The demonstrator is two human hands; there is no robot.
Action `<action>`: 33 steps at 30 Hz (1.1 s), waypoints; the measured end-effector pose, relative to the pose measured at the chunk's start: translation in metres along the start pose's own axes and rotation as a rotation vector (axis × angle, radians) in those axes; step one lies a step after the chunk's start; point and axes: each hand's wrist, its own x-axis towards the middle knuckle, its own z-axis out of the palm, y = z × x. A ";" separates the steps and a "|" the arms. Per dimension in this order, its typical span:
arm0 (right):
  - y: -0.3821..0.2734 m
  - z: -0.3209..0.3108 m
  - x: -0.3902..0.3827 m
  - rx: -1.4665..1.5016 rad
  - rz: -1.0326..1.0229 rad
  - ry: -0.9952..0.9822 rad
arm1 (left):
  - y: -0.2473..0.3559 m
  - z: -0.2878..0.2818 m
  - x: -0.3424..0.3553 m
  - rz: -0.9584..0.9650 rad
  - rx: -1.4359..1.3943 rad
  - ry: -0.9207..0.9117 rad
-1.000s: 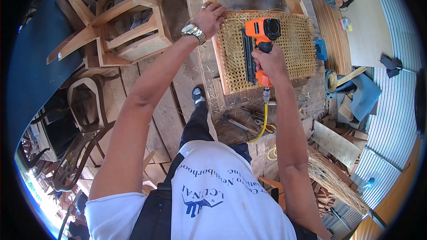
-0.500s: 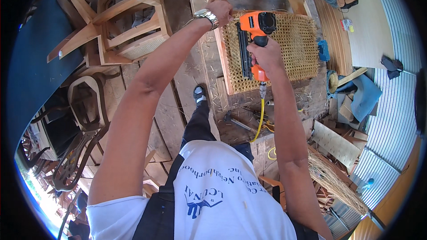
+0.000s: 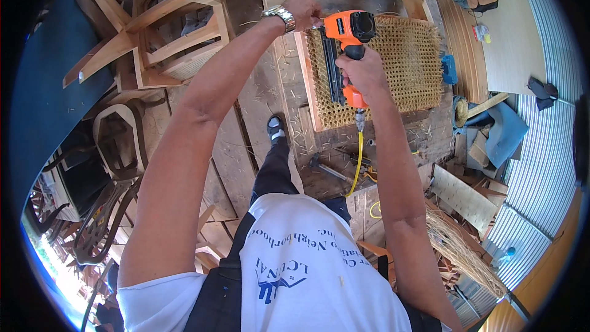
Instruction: Stapling cane webbing onto a wooden chair seat frame using a pneumatic staple gun.
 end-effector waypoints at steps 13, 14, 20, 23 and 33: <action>-0.012 0.017 0.007 -0.219 0.015 0.100 | -0.007 0.002 0.006 0.138 0.027 0.044; -0.012 0.018 0.007 -0.312 -0.043 0.139 | -0.005 0.001 0.006 0.124 0.053 0.046; -0.017 0.003 0.014 -0.265 -0.014 0.046 | -0.016 0.002 0.018 0.158 -0.029 -0.029; -0.018 -0.015 -0.004 -0.138 -0.041 -0.040 | -0.021 0.007 0.013 0.193 -0.078 -0.039; 0.076 -0.183 -0.151 -0.443 0.200 -0.030 | -0.006 -0.010 -0.014 0.153 -0.038 0.173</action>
